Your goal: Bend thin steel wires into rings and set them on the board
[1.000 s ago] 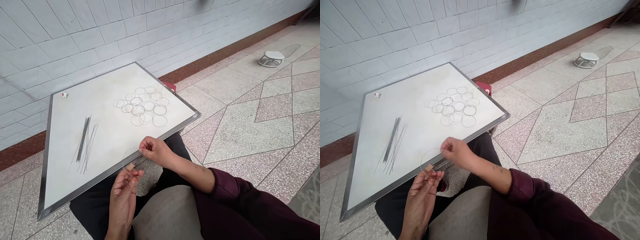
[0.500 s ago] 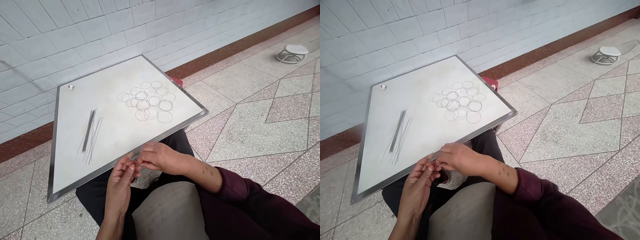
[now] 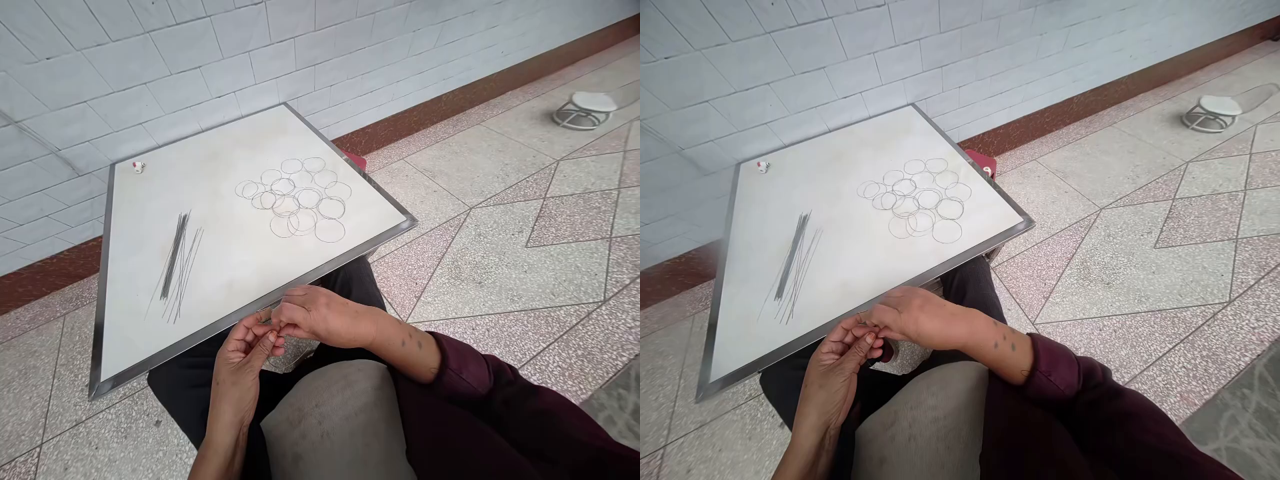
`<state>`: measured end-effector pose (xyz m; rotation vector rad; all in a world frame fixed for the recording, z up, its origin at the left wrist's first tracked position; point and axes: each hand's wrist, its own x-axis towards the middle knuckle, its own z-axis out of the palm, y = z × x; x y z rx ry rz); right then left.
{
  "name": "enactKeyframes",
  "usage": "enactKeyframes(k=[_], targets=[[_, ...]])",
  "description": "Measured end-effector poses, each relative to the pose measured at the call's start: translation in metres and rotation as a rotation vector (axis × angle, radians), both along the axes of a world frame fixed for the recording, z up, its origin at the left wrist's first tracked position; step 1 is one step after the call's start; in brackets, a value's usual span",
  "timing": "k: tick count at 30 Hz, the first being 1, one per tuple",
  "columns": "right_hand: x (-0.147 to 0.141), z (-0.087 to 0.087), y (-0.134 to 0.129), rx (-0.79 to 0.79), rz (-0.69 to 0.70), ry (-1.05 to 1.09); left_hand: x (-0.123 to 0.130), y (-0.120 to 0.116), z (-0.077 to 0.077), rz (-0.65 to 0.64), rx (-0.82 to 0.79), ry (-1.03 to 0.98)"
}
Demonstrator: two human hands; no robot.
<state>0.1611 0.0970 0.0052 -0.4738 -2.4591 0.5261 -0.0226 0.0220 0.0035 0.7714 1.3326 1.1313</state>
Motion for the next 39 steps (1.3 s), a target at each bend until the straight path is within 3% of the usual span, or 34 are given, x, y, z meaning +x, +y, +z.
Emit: enactKeyframes(k=[17,28,39], targets=[[0.001,0.004,0.001,0.162,0.004,-0.061,0.000,0.003,0.006,-0.076,-0.058,0.036],[0.002,-0.005,0.001,0.230,0.025,-0.041,-0.001,0.002,0.002,-0.097,-0.099,-0.020],[0.004,-0.008,0.007,-0.012,0.063,0.053,0.000,-0.001,0.000,-0.037,-0.118,-0.167]])
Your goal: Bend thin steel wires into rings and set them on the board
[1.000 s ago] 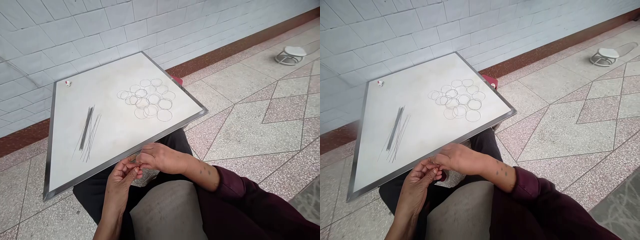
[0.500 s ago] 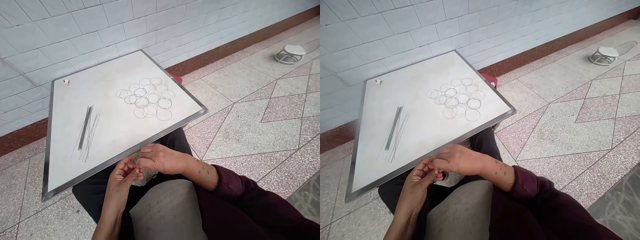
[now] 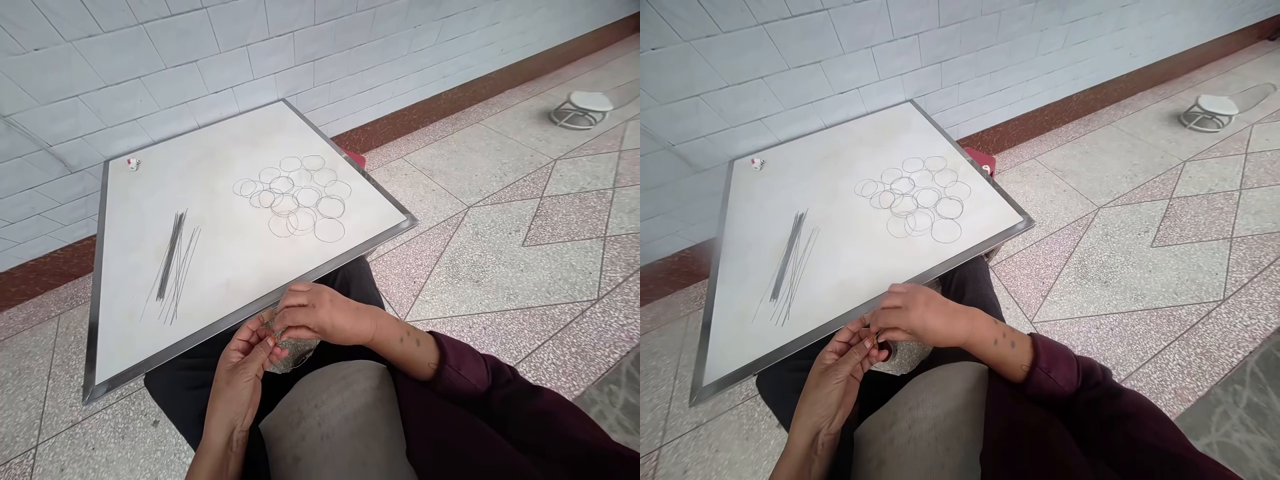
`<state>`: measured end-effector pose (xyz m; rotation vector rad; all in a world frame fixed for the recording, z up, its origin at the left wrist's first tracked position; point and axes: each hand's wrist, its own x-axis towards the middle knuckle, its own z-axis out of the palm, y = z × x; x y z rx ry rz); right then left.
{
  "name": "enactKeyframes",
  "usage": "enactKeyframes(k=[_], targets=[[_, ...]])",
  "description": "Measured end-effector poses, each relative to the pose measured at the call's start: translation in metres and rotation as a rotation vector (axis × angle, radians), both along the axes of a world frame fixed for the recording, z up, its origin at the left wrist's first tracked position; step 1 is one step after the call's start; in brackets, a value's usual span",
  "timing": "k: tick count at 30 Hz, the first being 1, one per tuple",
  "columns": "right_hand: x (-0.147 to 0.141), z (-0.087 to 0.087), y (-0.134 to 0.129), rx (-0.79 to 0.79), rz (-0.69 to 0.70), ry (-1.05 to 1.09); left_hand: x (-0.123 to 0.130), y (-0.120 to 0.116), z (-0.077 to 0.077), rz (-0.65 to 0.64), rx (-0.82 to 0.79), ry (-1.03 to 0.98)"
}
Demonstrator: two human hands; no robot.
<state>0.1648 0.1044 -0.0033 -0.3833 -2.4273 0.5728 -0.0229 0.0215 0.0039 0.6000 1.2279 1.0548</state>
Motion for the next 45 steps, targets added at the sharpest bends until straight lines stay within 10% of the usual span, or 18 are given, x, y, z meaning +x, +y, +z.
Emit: enactKeyframes(k=[27,35,45], targets=[[-0.004,-0.002,-0.001,-0.161,0.129,0.031,-0.009,-0.002,0.004,-0.206,-0.058,-0.007],[0.002,-0.004,-0.006,-0.876,-0.149,0.360,0.001,-0.004,0.007,0.193,-0.056,-0.334],[-0.015,-0.004,-0.022,-0.537,-0.435,0.273,0.012,-0.009,0.016,0.428,0.008,-0.376]])
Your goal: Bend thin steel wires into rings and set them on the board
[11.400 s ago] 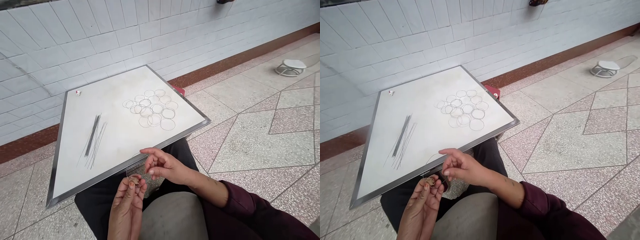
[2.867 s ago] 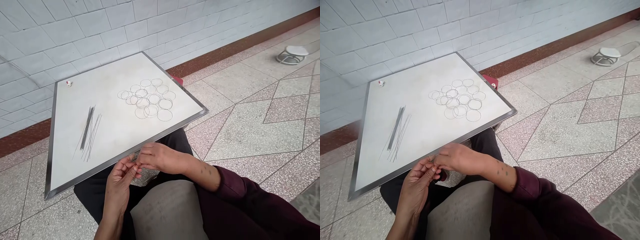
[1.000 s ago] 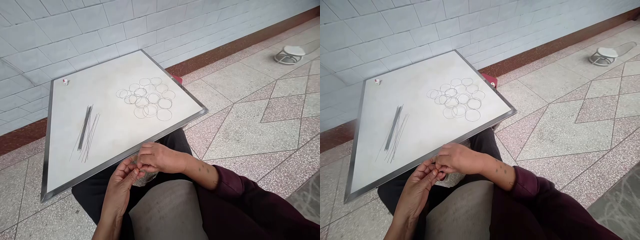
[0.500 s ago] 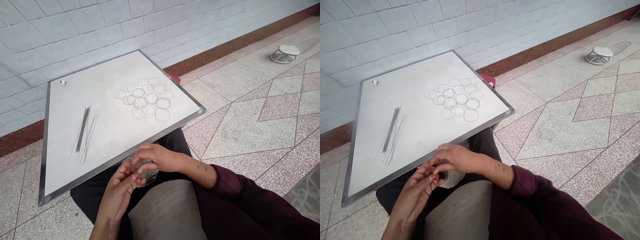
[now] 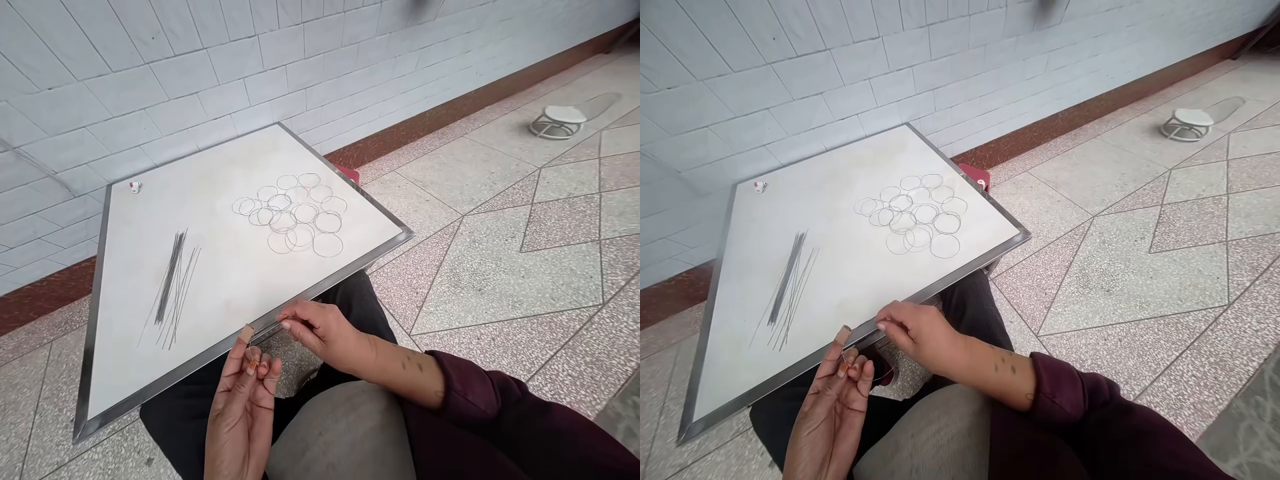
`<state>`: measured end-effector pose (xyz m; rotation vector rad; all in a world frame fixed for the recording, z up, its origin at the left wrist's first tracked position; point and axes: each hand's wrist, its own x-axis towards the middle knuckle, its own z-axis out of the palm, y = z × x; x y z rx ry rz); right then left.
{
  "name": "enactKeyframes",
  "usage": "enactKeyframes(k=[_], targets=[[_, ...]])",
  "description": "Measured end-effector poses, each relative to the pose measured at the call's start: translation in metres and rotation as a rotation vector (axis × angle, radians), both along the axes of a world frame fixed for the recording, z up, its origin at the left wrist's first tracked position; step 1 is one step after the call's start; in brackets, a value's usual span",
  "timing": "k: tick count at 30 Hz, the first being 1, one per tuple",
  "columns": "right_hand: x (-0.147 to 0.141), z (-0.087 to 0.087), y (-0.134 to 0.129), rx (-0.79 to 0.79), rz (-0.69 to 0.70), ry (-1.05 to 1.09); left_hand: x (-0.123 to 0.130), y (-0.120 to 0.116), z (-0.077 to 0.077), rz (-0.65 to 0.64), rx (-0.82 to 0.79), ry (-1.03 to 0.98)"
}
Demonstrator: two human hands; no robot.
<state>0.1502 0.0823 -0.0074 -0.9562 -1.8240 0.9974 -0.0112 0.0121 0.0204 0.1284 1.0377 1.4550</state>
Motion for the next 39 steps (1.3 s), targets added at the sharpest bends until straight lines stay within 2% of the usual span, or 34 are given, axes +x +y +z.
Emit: enactKeyframes(k=[4,7,16,23,27,34,37,39], targets=[[0.000,-0.003,0.001,0.131,-0.023,-0.064,0.002,0.001,0.001,0.033,-0.013,0.034],[0.000,-0.005,0.000,0.172,-0.038,-0.093,0.002,0.002,-0.001,0.052,-0.030,0.057],[-0.004,-0.004,-0.007,-0.018,-0.007,-0.162,0.000,0.001,-0.005,0.065,-0.004,0.102],[-0.006,-0.011,-0.008,0.146,-0.041,-0.139,0.001,0.001,-0.002,0.096,-0.021,0.097],[-0.006,-0.012,-0.008,0.179,-0.037,-0.090,0.001,0.002,0.000,0.095,-0.039,0.080],[-0.006,-0.009,-0.006,0.088,-0.060,-0.106,0.001,0.005,-0.002,0.087,-0.074,0.115],[-0.001,-0.009,-0.002,-0.058,-0.009,-0.178,-0.002,0.010,-0.007,0.048,-0.073,0.140],[0.002,-0.011,0.003,-0.034,0.033,-0.215,-0.004,0.015,-0.011,-0.003,-0.067,0.147]])
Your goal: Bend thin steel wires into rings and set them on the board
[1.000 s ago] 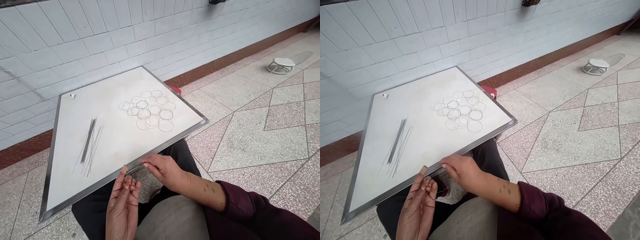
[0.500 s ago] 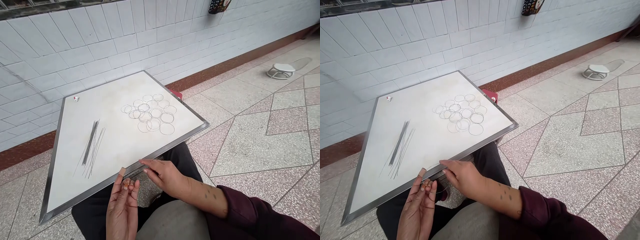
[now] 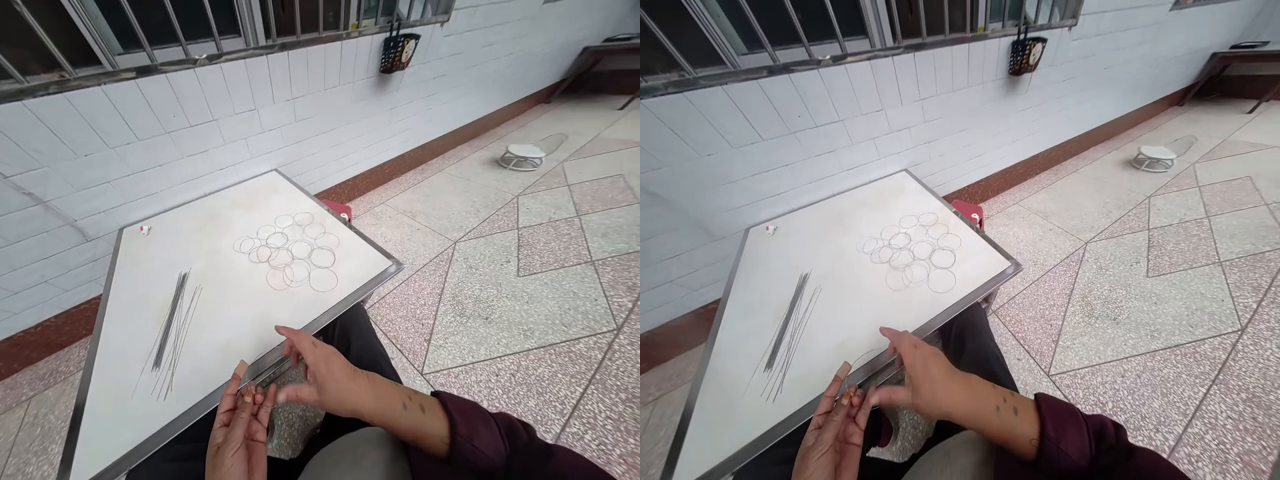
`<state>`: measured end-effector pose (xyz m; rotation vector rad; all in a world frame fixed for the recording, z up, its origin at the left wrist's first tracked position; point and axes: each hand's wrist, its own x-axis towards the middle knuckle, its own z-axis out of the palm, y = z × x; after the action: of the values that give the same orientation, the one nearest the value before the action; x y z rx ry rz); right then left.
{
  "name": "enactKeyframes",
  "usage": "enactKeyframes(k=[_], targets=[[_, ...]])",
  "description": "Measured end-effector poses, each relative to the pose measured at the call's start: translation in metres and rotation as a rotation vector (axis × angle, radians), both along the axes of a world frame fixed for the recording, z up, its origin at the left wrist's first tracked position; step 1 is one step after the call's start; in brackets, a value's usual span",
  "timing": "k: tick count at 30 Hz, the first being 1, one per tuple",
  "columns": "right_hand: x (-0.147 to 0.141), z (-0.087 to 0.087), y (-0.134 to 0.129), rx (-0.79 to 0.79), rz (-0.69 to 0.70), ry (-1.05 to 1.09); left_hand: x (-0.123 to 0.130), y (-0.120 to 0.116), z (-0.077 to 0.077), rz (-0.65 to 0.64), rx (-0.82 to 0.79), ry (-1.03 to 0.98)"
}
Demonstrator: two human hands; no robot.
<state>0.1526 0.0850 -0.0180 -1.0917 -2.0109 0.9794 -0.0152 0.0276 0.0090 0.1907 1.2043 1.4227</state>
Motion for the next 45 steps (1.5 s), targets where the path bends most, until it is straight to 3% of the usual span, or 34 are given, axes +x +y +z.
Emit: enactKeyframes(k=[4,6,9,14,17,20,24,27,31,35,45], targets=[[0.005,-0.006,0.010,0.342,0.092,-0.049,-0.001,0.010,-0.010,-0.098,-0.005,-0.008],[0.006,-0.007,0.013,0.436,0.145,-0.073,0.000,0.013,-0.017,-0.110,-0.022,-0.025],[0.007,-0.007,0.016,0.468,0.204,-0.097,0.001,0.017,-0.033,-0.149,-0.047,-0.055],[0.011,-0.008,0.020,0.471,0.253,-0.154,0.001,0.023,-0.056,-0.092,-0.037,0.013],[0.013,-0.010,0.023,0.454,0.266,-0.180,0.003,0.028,-0.055,-0.096,-0.059,0.017],[0.015,-0.016,0.028,0.417,0.256,-0.208,0.009,0.038,-0.042,-0.148,-0.068,-0.006],[0.024,-0.029,0.044,0.393,0.165,-0.240,0.019,0.055,-0.023,-0.261,-0.034,0.029],[0.038,-0.039,0.070,0.360,0.042,-0.273,0.018,0.067,-0.022,-0.304,0.030,0.060],[0.061,-0.043,0.115,0.306,-0.156,-0.385,0.005,0.076,-0.032,-0.257,0.034,0.173],[0.075,-0.046,0.149,0.296,-0.237,-0.435,-0.016,0.081,-0.042,-0.159,-0.005,0.276],[0.079,-0.064,0.161,0.316,-0.326,-0.463,-0.042,0.087,-0.065,-0.079,-0.107,0.373]])
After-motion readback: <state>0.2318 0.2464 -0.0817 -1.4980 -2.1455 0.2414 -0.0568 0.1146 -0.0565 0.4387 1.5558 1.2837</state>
